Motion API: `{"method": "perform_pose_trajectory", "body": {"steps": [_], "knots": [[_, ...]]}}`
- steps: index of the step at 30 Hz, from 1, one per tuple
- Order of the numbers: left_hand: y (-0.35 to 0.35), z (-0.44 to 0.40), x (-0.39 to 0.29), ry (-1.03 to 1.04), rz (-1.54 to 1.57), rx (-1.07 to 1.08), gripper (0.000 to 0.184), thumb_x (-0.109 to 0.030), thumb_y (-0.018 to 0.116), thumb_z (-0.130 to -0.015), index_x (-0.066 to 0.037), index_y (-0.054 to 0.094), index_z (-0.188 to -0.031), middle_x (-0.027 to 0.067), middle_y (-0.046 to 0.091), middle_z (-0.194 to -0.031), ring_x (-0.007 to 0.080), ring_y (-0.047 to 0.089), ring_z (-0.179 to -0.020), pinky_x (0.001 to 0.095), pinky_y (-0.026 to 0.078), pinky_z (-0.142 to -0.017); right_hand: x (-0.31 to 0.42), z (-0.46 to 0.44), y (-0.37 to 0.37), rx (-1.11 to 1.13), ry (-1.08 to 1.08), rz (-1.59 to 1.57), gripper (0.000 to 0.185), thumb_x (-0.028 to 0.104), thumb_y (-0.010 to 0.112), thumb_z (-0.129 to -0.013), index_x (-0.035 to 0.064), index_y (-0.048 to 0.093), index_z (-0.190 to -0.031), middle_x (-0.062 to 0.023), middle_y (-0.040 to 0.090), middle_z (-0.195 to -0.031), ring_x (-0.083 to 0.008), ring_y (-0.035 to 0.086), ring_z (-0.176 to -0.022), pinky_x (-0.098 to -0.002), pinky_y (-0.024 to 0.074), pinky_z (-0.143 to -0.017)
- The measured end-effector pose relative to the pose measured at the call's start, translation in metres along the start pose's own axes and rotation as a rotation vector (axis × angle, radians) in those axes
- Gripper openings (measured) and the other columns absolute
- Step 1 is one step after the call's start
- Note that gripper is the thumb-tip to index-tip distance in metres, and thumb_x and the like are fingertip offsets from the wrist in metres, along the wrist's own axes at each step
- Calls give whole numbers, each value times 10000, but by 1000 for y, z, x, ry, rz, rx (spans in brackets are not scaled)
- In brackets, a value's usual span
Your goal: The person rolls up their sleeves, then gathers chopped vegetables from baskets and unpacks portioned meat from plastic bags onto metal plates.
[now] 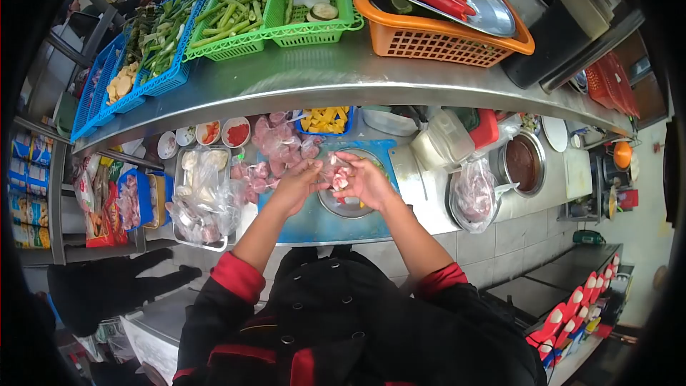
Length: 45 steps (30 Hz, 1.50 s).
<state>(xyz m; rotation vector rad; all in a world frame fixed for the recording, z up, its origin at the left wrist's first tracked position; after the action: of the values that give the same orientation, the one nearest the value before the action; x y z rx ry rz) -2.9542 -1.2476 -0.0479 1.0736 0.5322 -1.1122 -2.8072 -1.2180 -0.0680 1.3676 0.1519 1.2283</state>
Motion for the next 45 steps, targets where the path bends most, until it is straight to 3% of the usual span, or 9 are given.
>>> {"method": "perform_pose_trajectory", "body": {"steps": [6,9,14,27,31,36,38,42,45], "knots": [[2,-12,0,101,-207,-54,215,-331,580,-996,-120,607,-966,-38,609,-863,74,579,-817,252,454,-747,-6,-1,-2,-133,-18,465,363,313,651,-942,146,526,-1239,-46,595,-1030,-106,605,-914,-291,556,-715],[3,-11,4,100,-268,-20,215,-333,573,-1000,-124,594,-954,-34,601,-856,69,564,-809,251,443,-728,-15,-1,-8,-95,45,382,263,223,690,-911,116,550,-1107,-47,612,-941,-99,616,-835,-291,559,-691],[-9,-17,18,77,3,-122,199,-326,551,-1011,-132,580,-977,-28,602,-855,92,573,-812,273,456,-744,-24,0,-21,27,86,-113,126,100,550,-880,64,574,-999,-91,631,-870,-209,668,-804,-372,571,-690],[-19,-6,-20,197,380,-167,286,-301,506,-1027,-73,539,-1197,98,659,-1104,226,636,-1026,416,491,-938,6,-8,-18,-15,108,-131,152,120,548,-886,43,601,-1006,-138,689,-958,-253,694,-910,-396,565,-703],[-26,7,-49,270,389,-106,288,-284,508,-1025,-72,541,-1217,121,641,-1167,253,618,-1079,419,473,-975,14,-26,-40,-186,-29,451,165,149,626,-879,41,608,-1002,-108,693,-943,-207,686,-908,-372,547,-696],[-54,17,-61,255,275,-337,299,-277,547,-1006,-57,552,-1210,61,625,-1185,240,617,-1074,400,465,-973,28,-29,-28,-242,-185,1236,182,162,695,-846,49,667,-985,-118,709,-965,-231,686,-889,-360,534,-751],[-48,30,-72,284,234,-316,289,-273,548,-1005,-64,553,-1205,55,632,-1166,233,622,-1055,388,476,-953,43,-24,-29,-257,-577,1724,220,178,732,-808,72,705,-999,-142,706,-991,-315,670,-932,-390,522,-816],[-81,50,-54,283,96,-282,498,-356,596,-973,-38,506,-1346,20,604,-1143,128,570,-1005,271,443,-844,77,-9,-22,-369,-365,1512,281,196,716,-812,73,704,-1064,-174,675,-1085,-374,631,-1024,-413,498,-900],[-105,60,-16,183,17,-271,387,-324,606,-973,-53,558,-1244,-12,592,-1048,93,544,-896,261,428,-742,80,-7,16,-206,-452,1515,344,149,724,-808,87,674,-1142,-145,668,-1157,-315,664,-1003,-385,509,-881]]}}
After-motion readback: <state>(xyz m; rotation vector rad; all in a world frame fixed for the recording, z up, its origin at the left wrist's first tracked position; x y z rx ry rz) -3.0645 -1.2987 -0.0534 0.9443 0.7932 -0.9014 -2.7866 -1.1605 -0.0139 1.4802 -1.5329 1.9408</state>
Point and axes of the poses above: each hand's wrist, its own z-axis away from the middle knuckle, its own y-axis out of the palm, x = y × z, the point moved 7 cm from there along -z, towards the middle knuckle
